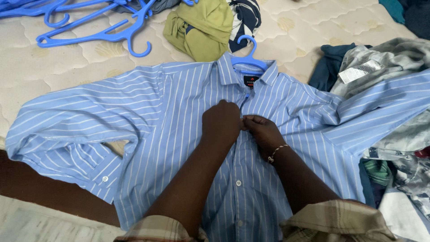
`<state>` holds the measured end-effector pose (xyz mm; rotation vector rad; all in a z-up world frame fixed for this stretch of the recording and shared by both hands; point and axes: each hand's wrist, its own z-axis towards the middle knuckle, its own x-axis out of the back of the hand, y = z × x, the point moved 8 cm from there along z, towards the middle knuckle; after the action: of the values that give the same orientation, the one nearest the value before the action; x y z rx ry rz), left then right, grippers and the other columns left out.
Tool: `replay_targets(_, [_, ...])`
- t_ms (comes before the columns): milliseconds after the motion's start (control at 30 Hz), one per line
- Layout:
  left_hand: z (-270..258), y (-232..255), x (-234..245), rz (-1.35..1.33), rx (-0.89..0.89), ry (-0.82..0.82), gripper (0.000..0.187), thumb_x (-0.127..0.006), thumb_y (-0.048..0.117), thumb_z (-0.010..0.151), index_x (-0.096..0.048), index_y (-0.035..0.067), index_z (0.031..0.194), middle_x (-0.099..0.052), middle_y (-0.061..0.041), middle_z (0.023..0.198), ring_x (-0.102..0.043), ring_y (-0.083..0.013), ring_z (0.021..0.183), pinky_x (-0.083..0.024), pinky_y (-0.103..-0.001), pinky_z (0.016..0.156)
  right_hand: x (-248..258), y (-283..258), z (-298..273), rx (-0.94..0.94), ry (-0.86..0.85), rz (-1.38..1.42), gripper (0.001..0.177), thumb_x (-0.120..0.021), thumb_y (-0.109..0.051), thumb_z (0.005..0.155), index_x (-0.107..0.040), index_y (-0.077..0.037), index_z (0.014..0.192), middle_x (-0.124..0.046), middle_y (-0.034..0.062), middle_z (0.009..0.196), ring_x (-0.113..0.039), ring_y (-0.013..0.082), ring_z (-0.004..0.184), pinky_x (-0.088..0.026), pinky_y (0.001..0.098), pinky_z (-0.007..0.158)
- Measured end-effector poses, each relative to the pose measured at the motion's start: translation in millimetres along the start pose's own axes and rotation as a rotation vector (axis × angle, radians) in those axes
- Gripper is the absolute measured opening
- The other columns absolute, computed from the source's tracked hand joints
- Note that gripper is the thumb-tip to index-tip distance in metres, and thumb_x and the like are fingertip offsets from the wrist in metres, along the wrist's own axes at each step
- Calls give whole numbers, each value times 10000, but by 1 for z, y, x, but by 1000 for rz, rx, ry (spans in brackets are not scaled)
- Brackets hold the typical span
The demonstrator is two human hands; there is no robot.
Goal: The person buttons a blue striped shirt laid on a bed, places a blue hanger into the collar, and hangs the shirt on a rod inside a wardrobe.
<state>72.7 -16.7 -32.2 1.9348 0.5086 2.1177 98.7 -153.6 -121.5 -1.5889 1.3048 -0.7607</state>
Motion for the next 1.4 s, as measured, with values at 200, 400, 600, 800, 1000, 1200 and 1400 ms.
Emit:
replay_targets(200, [10, -5, -9, -75, 35, -59, 303, -773, 307, 815, -732, 31, 930, -695, -160, 1026, -715, -335, 935, -582, -447, 776, -6, -7, -14, -14, -86, 128, 258, -680, -177, 916, -722, 7, 1092, -757, 87, 1027, -686, 178, 956, -527, 314, 935])
replay_targets(400, [6, 0, -5, -117, 0, -19, 352, -765, 351, 829, -724, 16, 929, -700, -173, 1023, -710, -345, 927, -576, -458, 763, 3, -3, -9, 23, -92, 211, 222, -712, -184, 933, -706, -18, 1081, -664, 33, 959, -589, 152, 900, -475, 302, 908])
replay_targets(600, [10, -3, -8, -59, -39, 21, 207, -692, 241, 900, -739, 39, 887, -729, -169, 948, -729, -345, 878, -584, -469, 742, 15, 3, 1, 82, -22, 189, 215, -660, -225, 924, -705, -50, 1042, -688, 38, 934, -554, 140, 866, -432, 283, 885])
replay_targets(800, [13, -9, -16, -133, 7, -27, 267, -712, 309, 867, -743, 44, 857, -729, -170, 920, -715, -362, 867, -567, -486, 743, 11, 10, 5, 85, -89, 209, 138, -666, -137, 904, -698, -48, 1005, -705, 47, 951, -631, 163, 927, -485, 304, 934])
replay_targets(1000, [11, -7, -7, -212, -31, 14, 260, -743, 354, 805, -776, 98, 839, -747, -133, 902, -717, -343, 858, -560, -492, 722, 11, 9, 1, 66, -52, 212, 130, -685, -98, 917, -704, -25, 1023, -734, 62, 987, -672, 159, 934, -523, 295, 916])
replay_targets(1200, [4, -3, 0, -256, 56, -83, 340, -734, 408, 823, -771, 70, 803, -732, -147, 854, -721, -343, 816, -564, -479, 717, 10, 10, -2, 13, 3, 202, 169, -699, -135, 920, -722, -24, 1045, -750, 81, 1004, -687, 160, 906, -545, 287, 881])
replay_targets(1400, [3, -6, -3, -257, 78, 117, 300, -705, 321, 866, -742, 33, 791, -717, -171, 822, -713, -354, 775, -554, -496, 699, 6, 4, -10, 56, -48, 275, 110, -701, -77, 926, -714, -14, 1015, -743, 91, 982, -685, 179, 906, -545, 312, 883])
